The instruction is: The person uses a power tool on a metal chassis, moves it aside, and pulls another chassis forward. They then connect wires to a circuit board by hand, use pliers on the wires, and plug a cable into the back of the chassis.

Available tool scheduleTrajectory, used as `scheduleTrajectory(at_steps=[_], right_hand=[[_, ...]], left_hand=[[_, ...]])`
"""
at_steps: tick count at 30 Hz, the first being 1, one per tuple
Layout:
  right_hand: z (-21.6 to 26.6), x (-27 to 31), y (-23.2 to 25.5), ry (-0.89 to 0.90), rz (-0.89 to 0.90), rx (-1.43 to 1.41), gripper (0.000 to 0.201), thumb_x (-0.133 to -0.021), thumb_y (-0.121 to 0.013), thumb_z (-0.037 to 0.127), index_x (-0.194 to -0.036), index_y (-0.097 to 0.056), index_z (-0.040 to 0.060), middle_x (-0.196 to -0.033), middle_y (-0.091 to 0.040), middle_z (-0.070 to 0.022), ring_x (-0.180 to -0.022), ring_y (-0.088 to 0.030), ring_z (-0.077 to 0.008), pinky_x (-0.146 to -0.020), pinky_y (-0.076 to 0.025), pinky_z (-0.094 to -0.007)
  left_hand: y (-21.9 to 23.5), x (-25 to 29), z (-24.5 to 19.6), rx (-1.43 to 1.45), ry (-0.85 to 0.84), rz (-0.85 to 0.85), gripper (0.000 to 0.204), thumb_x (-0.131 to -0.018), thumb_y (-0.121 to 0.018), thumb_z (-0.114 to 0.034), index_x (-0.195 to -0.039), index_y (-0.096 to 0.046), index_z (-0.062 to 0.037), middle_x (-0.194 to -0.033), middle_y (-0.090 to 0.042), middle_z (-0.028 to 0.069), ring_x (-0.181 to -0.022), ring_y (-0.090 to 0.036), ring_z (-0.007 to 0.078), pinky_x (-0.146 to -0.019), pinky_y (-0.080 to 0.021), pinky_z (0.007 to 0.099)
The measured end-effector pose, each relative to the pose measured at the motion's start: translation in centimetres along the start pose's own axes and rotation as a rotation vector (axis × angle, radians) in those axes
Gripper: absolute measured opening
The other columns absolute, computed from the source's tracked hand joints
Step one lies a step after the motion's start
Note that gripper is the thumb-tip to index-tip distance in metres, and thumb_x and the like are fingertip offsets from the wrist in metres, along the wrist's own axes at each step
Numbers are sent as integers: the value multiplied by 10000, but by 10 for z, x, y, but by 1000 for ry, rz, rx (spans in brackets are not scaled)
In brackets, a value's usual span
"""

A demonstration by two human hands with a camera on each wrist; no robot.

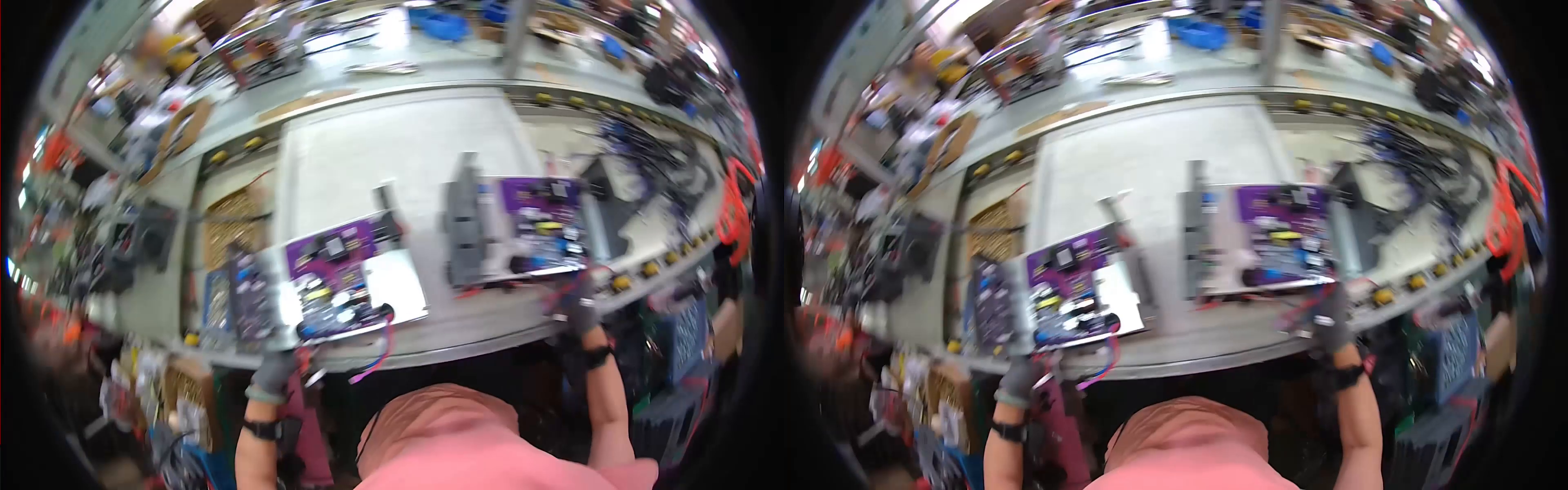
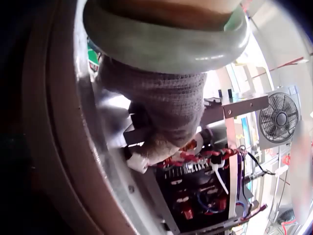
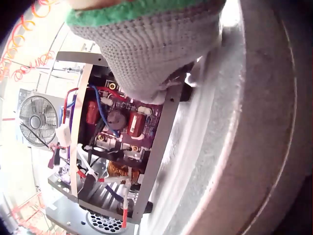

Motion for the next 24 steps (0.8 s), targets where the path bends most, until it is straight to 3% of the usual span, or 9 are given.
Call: scheduleTrajectory(at_steps=[2, 4, 10, 13, 14, 16, 18, 20, 24], right_hand=[[68, 3, -36, 78, -162, 324, 316, -826, -687, 134, -1087, -624, -33, -928, -672, -183, -880, -664, -399, -774, -539, -501], [93, 1, -54, 188, -185, 677, 360, -745, -740, 212, -1028, -663, 2, -975, -653, -217, -923, -642, -443, -806, -524, -523], [87, 9, -39, 347, -113, 601, 639, -794, -724, 263, -1379, -544, 81, -1499, -432, -270, -1295, -538, -381, -1063, -447, -423], [99, 7, 19, 191, 272, 220, 539, -842, -662, 218, -1356, -594, 69, -1406, -575, -205, -1287, -575, -269, -1057, -458, -378], [100, 6, 29, 161, 118, 82, 468, -867, -620, 177, -1317, -632, 49, -1274, -679, -147, -1208, -628, -199, -1043, -470, -337], [111, -2, 41, 34, 1, 212, 493, -882, -607, 185, -1349, -592, 29, -1255, -687, -138, -1151, -656, -218, -1020, -488, -322], [108, -3, 17, 275, 117, 181, 525, -902, -576, 242, -1387, -556, 40, -1179, -706, -155, -1118, -672, -253, -1001, -498, -339], [137, 8, -19, 43, 152, 589, 520, -899, -513, 285, -1397, -562, 145, -1142, -688, -203, -1073, -670, -331, -981, -500, -398], [133, 11, -18, 140, 116, 327, 498, -848, -554, 200, -1340, -619, 160, -1111, -713, -175, -1037, -684, -325, -959, -513, -388]], left_hand=[[72, 5, -163, -442, -201, 24, 191, -953, -605, -202, -1100, -675, -100, -989, -681, 123, -870, -654, 315, -744, -524, 456], [53, 7, -93, -429, -314, -174, 260, -917, -638, -207, -1152, -682, -105, -1079, -665, 204, -947, -651, 368, -759, -519, 437], [54, -102, -92, -462, -610, -182, 333, -868, -679, -211, -1180, -664, -97, -1102, -663, 193, -964, -646, 362, -789, -513, 437], [46, -122, -83, -467, -629, -222, 382, -838, -704, -214, -1196, -654, -91, -1116, -661, 187, -974, -644, 359, -806, -509, 437], [40, -127, -79, -463, -632, -233, 399, -828, -713, -214, -1202, -650, -89, -1120, -661, 185, -978, -643, 358, -812, -508, 437], [29, -136, -71, -456, -632, -254, 434, -808, -729, -216, -1213, -643, -86, -1129, -660, 180, -985, -641, 356, -824, -506, 437], [18, -145, -65, -452, -626, -278, 469, -789, -746, -218, -1224, -636, -82, -1138, -659, 176, -991, -640, 354, -836, -503, 437], [12, -154, -57, -459, -625, -294, 505, -769, -763, -219, -1235, -629, -79, -1148, -658, 172, -998, -638, 352, -848, -501, 437], [-5, -183, -54, -457, -635, -346, 578, -730, -796, -222, -1257, -615, -72, -1166, -656, 163, -1012, -634, 347, -871, -496, 437]])
Point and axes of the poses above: each hand's wrist, its own x-axis away from the middle knuckle, its own y-axis out of the back of the hand, z = x × y, the point moved 2 cm from there along -x, towards the middle knuckle
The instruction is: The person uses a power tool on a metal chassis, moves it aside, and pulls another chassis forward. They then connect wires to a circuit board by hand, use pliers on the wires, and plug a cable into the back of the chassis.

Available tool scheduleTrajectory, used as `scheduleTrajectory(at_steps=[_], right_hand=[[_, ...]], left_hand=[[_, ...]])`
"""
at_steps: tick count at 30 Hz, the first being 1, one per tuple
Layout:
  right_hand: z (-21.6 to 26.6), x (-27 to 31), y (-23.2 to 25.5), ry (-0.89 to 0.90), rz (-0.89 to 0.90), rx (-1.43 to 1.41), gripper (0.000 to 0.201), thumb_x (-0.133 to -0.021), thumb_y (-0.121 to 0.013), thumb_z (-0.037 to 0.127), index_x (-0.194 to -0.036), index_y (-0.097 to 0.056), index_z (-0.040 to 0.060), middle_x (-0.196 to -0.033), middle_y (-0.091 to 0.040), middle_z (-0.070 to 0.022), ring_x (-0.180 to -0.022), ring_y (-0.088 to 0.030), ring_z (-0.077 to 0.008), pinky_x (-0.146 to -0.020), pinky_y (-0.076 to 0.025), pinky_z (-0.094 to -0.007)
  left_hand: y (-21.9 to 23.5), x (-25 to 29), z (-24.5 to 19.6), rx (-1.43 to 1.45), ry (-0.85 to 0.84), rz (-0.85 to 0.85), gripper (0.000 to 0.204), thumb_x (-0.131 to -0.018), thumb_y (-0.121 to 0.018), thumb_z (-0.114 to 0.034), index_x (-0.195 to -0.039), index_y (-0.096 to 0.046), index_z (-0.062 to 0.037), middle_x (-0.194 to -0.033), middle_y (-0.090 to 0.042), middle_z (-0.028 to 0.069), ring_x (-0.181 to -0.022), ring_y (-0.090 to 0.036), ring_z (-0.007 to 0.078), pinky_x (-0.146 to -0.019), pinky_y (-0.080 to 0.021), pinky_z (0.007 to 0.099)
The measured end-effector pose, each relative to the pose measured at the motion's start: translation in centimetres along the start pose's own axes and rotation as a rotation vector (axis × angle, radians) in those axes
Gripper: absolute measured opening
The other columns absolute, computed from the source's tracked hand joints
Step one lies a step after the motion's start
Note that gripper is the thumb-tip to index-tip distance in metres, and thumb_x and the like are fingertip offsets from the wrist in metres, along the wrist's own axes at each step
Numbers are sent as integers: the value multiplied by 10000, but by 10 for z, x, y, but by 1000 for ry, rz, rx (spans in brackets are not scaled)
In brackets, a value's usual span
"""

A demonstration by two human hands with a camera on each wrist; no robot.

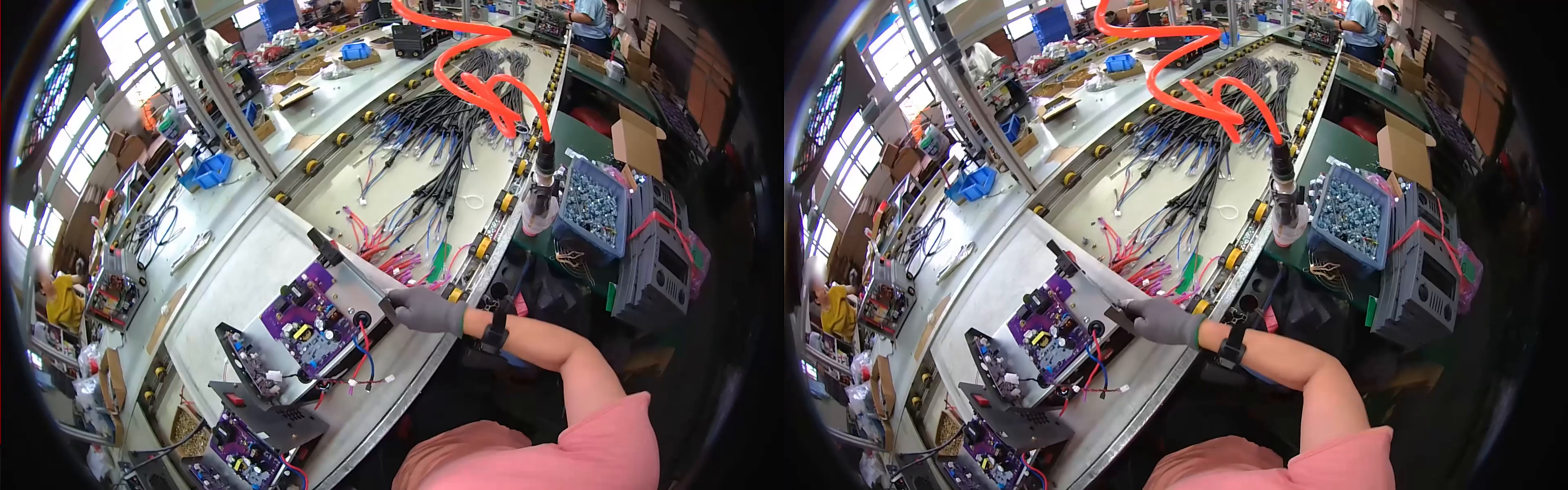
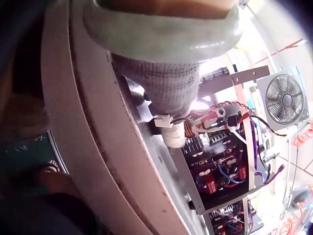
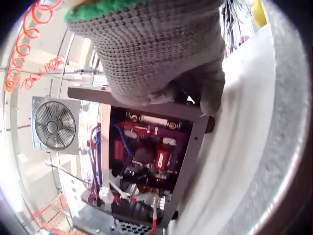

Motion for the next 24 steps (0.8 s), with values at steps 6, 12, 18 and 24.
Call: scheduleTrajectory(at_steps=[6, 12, 18, 24], right_hand=[[-32, -104, 37, 21, -326, 431, 346, -829, -603, 201, -1151, -706, 127, -1026, -721, -167, -938, -696, -355, -819, -548, -449], [-86, -172, -5, 61, -300, 896, 296, -951, -519, 256, -1057, -745, 98, -983, -738, -194, -886, -743, -328, -716, -584, -476], [-54, -131, 36, 66, -367, 957, 187, -886, -588, 230, -1008, -722, 183, -892, -727, -133, -830, -711, -353, -718, -552, -490], [-110, -55, 118, 386, -603, 487, 293, -917, -602, 263, -1100, -699, 56, -789, -685, -170, -671, -664, -313, -633, -495, -426]], left_hand=[[8, 4, 25, -99, 67, -108, 690, -670, -846, -227, -1290, -593, -61, -1193, -653, 150, -1033, -629, 341, -907, -488, 437], [38, 95, 23, -235, 297, -219, 803, -611, -896, -232, -1323, -572, -51, -1220, -651, 138, -1053, -624, 334, -942, -481, 437], [90, 106, -70, 353, 818, -214, 600, -689, -859, -236, -1202, -622, -36, -1119, -682, 117, -987, -648, 271, -901, -498, 405], [78, 95, -64, 769, 706, -361, 169, -848, -662, -99, -969, -777, -125, -901, -763, 85, -813, -737, 248, -707, -584, 368]])
Point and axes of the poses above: each hand's wrist, its own x-axis away from the middle knuckle, its own y-axis out of the back of the hand, z = x × y, the point moved 2 cm from there along -x, towards the middle knuckle
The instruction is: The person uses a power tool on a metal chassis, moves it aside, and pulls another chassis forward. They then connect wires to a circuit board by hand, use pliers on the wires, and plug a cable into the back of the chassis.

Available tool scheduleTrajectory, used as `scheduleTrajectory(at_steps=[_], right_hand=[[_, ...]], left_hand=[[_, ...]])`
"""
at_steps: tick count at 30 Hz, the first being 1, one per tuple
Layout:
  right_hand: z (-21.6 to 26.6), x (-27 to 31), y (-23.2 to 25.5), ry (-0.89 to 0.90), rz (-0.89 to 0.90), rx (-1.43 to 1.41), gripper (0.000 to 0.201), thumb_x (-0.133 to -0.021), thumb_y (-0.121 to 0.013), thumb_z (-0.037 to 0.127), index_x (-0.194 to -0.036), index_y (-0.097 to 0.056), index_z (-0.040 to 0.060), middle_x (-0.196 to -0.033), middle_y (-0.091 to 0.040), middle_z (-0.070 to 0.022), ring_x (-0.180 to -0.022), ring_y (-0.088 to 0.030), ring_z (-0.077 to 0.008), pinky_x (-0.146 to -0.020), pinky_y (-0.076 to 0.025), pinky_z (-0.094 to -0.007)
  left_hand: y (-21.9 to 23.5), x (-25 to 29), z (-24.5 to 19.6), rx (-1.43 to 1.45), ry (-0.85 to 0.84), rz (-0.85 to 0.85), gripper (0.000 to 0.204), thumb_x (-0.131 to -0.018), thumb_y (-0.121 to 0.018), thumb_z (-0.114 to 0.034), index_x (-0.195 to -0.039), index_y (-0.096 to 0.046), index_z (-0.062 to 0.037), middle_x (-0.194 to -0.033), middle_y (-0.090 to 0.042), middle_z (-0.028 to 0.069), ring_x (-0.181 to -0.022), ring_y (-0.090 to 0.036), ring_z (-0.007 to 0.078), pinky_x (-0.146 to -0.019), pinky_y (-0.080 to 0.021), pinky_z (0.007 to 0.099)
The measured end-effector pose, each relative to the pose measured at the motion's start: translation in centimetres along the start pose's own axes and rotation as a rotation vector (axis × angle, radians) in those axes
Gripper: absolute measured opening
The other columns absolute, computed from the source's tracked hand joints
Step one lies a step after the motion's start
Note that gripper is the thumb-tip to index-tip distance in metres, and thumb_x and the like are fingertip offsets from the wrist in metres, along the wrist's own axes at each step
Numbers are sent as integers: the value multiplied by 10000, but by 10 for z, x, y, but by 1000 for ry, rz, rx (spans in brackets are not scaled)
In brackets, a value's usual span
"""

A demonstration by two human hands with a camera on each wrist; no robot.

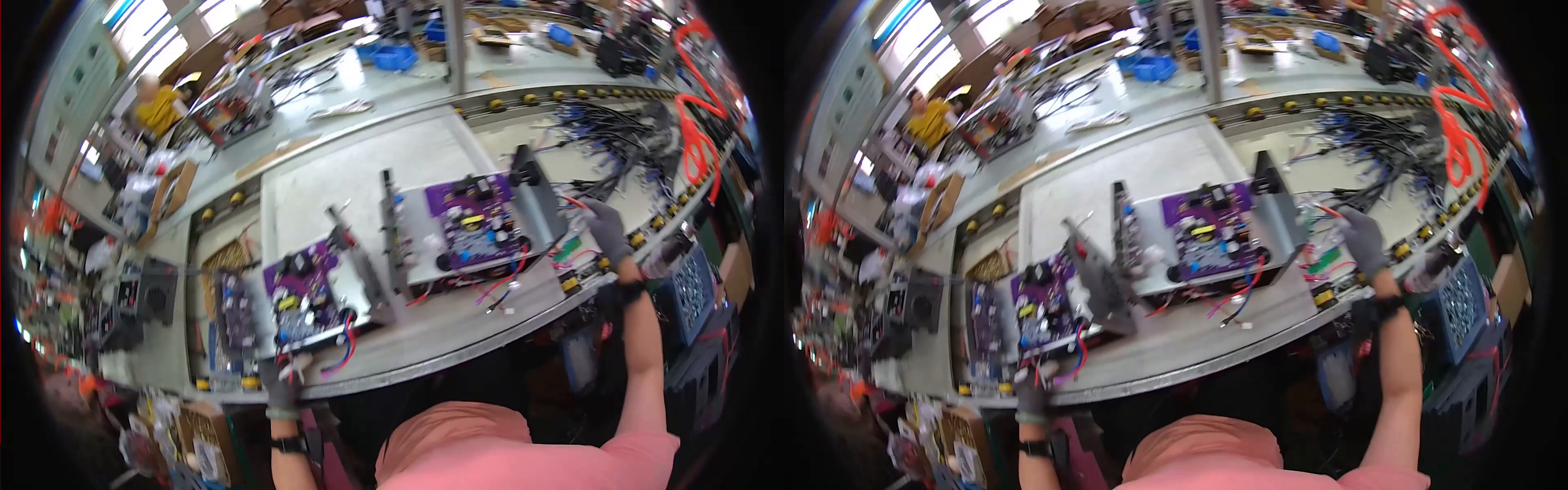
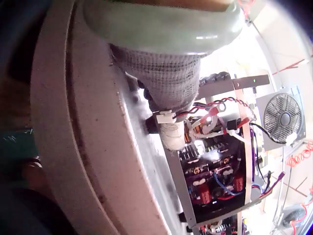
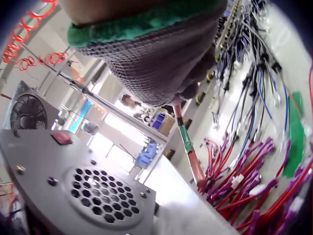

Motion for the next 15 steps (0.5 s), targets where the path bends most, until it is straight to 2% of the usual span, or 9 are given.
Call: scheduleTrajectory(at_steps=[1, 2, 3, 4, 6, 10, 11, 14, 15], right_hand=[[27, 10, 32, -355, 243, -198, 310, -932, -609, 274, -1074, -702, 14, -736, -674, -114, -636, -624, -190, -621, -487, -358], [38, 18, 47, -426, 338, -112, 300, -931, -625, 265, -1009, -717, -10, -711, -645, -53, -659, -564, -97, -633, -467, -290], [34, 35, 54, -354, 433, -137, 256, -922, -608, 206, -973, -735, -10, -699, -634, -26, -644, -544, -80, -613, -450, -271], [49, 57, 60, -426, 504, -431, 256, -913, -572, 164, -989, -738, -15, -707, -637, -10, -647, -539, -76, -615, -446, -273], [120, 76, 73, -453, 669, -461, 276, -874, -551, 90, -1051, -732, -22, -767, -651, -10, -717, -566, -75, -650, -454, -275], [191, 85, 22, 232, 681, -411, 310, -818, -612, 63, -1104, -722, 12, -843, -697, -122, -746, -660, -245, -699, -511, -352], [197, 84, 2, 289, 662, -284, 285, -816, -647, 99, -1078, -732, 26, -845, -697, -142, -760, -665, -286, -708, -521, -369], [226, 86, -39, 265, 624, -210, 326, -804, -716, 207, -1083, -725, 39, -918, -695, -168, -844, -666, -333, -765, -525, -400], [240, 87, -45, 186, 605, -261, 403, -794, -750, 278, -1115, -709, 37, -989, -692, -175, -914, -662, -339, -813, -521, -414]], left_hand=[[-2, -6, -28, -328, -72, 144, 209, -858, -655, -84, -1035, -760, -122, -968, -760, 86, -840, -733, 263, -703, -583, 375], [14, 0, 58, -486, 9, 91, 295, -862, -667, -121, -1151, -722, -107, -1081, -744, 91, -939, -719, 264, -751, -574, 379], [5, -14, 26, -563, -98, 194, 343, -936, -607, -170, -1242, -660, -24, -1189, -708, 136, -1044, -688, 264, -851, -555, 367], [3, -14, 38, -86, 208, 206, 364, -1009, -531, -199, -1242, -632, 62, -1195, -695, 188, -1124, -661, 277, -968, -520, 351], [-23, -25, -72, 95, 209, -17, 424, -737, -888, -236, -1069, -695, -54, -921, -709, 25, -810, -650, 144, -728, -534, 359], [-15, -23, -28, -78, -70, -50, 407, -766, -880, -260, -978, -674, 19, -893, -708, 79, -781, -648, 162, -700, -528, 353], [-3, -19, -44, -415, 298, 185, 314, -936, -691, -201, -1184, -664, -11, -1090, -718, 92, -963, -701, 208, -806, -548, 368], [-8, -14, -91, -608, 186, 127, 326, -898, -723, -216, -1160, -678, -28, -1071, -706, 125, -917, -681, 244, -767, -522, 400], [-12, -3, -101, -573, 108, -62, 386, -874, -735, -172, -1211, -632, -15, -1021, -684, 172, -884, -656, 286, -752, -508, 409]])
Point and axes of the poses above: each hand's wrist, its own x-axis away from the middle knuckle, its own y-axis out of the back of the hand, z = x × y, the point moved 2 cm from there along -x, towards the middle knuckle
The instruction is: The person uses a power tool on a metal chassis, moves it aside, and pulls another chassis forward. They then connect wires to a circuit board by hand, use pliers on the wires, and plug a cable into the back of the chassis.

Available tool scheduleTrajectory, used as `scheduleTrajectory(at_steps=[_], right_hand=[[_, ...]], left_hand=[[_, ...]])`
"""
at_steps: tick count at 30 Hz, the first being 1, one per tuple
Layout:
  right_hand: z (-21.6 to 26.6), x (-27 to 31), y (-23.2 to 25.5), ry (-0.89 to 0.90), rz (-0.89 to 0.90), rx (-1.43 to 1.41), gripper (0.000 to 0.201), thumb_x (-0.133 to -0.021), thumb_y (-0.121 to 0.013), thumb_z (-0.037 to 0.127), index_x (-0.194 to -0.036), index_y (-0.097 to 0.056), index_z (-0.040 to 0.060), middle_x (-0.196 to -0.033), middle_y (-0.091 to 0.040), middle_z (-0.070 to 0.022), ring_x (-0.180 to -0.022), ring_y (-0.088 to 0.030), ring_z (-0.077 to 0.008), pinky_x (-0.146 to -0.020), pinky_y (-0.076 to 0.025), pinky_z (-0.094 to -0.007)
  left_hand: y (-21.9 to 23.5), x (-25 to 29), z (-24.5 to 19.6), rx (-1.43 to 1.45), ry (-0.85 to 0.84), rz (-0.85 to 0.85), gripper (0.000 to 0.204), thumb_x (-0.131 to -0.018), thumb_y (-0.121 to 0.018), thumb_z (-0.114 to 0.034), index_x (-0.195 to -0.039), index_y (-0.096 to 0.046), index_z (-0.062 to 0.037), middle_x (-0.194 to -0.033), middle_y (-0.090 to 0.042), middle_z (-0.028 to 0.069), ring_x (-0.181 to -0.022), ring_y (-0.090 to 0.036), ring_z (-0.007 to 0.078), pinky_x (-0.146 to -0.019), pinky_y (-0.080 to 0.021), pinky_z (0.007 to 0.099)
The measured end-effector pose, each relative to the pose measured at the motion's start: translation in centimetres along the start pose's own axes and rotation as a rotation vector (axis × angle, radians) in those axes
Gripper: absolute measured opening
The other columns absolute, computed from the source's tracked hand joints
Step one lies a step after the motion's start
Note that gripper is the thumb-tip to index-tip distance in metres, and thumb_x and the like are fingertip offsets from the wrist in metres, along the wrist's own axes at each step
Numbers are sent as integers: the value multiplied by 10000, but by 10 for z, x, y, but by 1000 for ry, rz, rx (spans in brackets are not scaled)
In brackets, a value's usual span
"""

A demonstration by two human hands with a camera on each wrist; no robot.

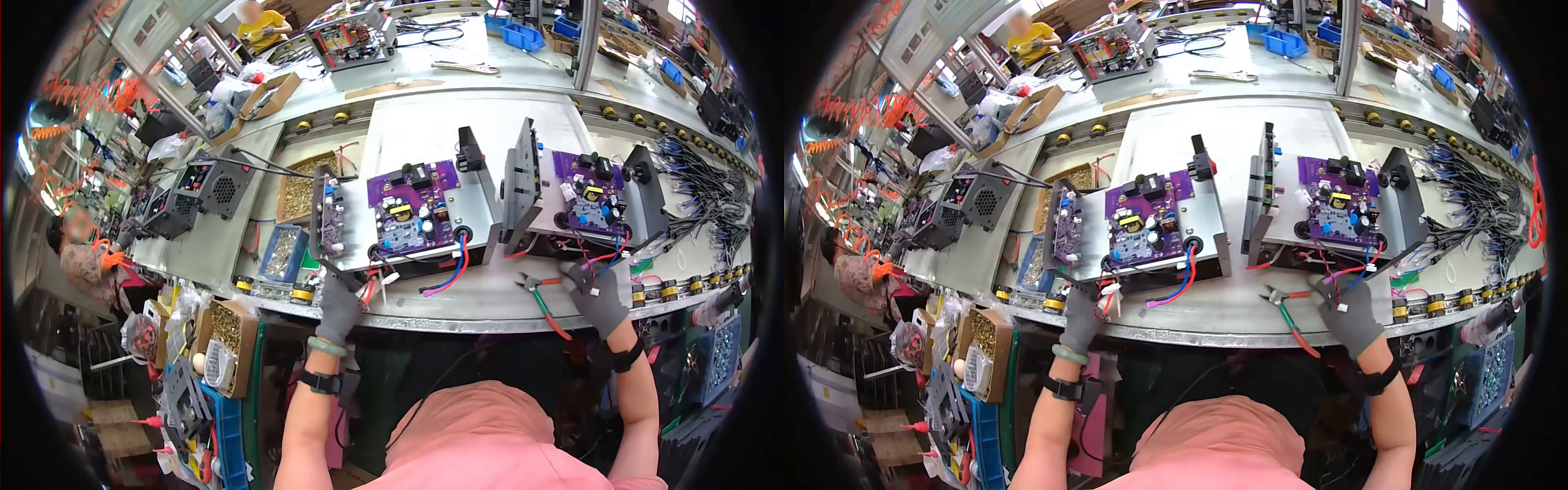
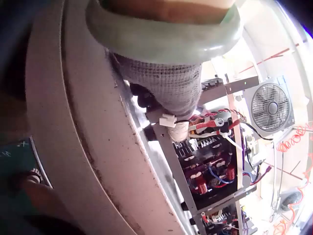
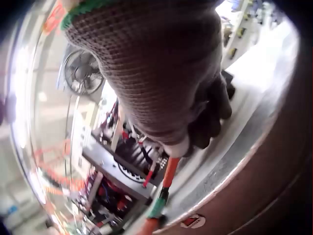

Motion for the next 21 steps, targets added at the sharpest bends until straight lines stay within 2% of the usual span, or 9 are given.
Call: scheduleTrajectory(at_steps=[1, 3, 4, 7, 9, 10, 13, 16, 21], right_hand=[[19, -1, -4, 7, 6, 0, 403, -794, -750, 278, -1115, -709, 37, -989, -692, -175, -914, -662, -339, -813, -521, -414], [61, 10, -7, 333, -27, 391, 670, -708, -828, 345, -1255, -621, 19, -1196, -630, -192, -1092, -602, -365, -901, -489, -470], [66, 25, -16, 319, 49, 554, 875, -623, -875, 344, -1352, -527, 8, -1297, -553, -198, -1218, -516, -383, -970, -445, -521], [70, 26, -23, 177, 158, 484, 884, -601, -885, 315, -1353, -531, 16, -1247, -568, -170, -1200, -518, -351, -948, -454, -507], [69, 23, -28, 194, 163, 481, 799, -641, -860, 288, -1340, -554, 52, -1167, -586, -139, -1114, -551, -336, -895, -466, -484], [69, 22, -35, 299, 232, 421, 724, -663, -843, 264, -1310, -577, 76, -1138, -594, -126, -1070, -563, -334, -866, -469, -477], [105, 6, -47, 434, 266, 223, 482, -752, -781, 210, -1201, -633, 115, -1027, -617, -122, -961, -598, -338, -789, -478, -470], [142, -29, -67, 431, 275, -8, 406, -832, -718, 238, -1202, -630, 95, -987, -635, -147, -940, -619, -348, -785, -489, -472], [185, -73, -89, 338, 611, -219, 427, -947, -599, 322, -1290, -585, 66, -1086, -669, -188, -1037, -634, -370, -891, -503, -429]], left_hand=[[-2, 10, -1, 2, 61, -124, 485, -875, -733, -126, -1309, -552, -6, -1083, -666, 165, -942, -639, 272, -806, -511, 388], [-1, 35, -7, 291, 11, -382, 558, -838, -772, -137, -1307, -513, 23, -1202, -608, 153, -1045, -609, 230, -908, -506, 366], [14, 55, -28, 402, 96, -346, 547, -871, -704, -57, -1369, -489, 20, -1270, -578, 150, -1118, -588, 235, -980, -484, 362], [16, 95, -45, 519, 245, -473, 345, -916, -656, -21, -1249, -577, 16, -1168, -628, 120, -1078, -599, 194, -934, -499, 322], [16, 110, -62, 775, 291, -402, 235, -940, -640, -23, -1172, -619, 6, -1080, -659, 95, -1006, -621, 161, -884, -515, 306], [18, 111, -65, 711, 106, -294, 233, -941, -647, -18, -1173, -635, -9, -1039, -673, 75, -895, -638, 130, -821, -528, 282], [28, 92, -113, 932, 454, 2, 227, -1014, -582, -198, -1129, -665, -21, -888, -660, 25, -697, -592, 63, -552, -413, 194], [18, 72, -113, 1296, 536, 142, 287, -1011, -583, -258, -1162, -688, -37, -882, -678, 20, -667, -601, 54, -484, -380, 196], [15, 55, -107, 1258, 500, 116, 229, -1012, -578, -231, -1041, -705, -42, -769, -642, -11, -587, -523, 34, -471, -344, 187]])
Point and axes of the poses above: each hand's wrist, its own x-axis away from the middle knuckle, its own y-axis out of the back of the hand, z = x × y, the point moved 2 cm from there along -x, towards the middle knuckle
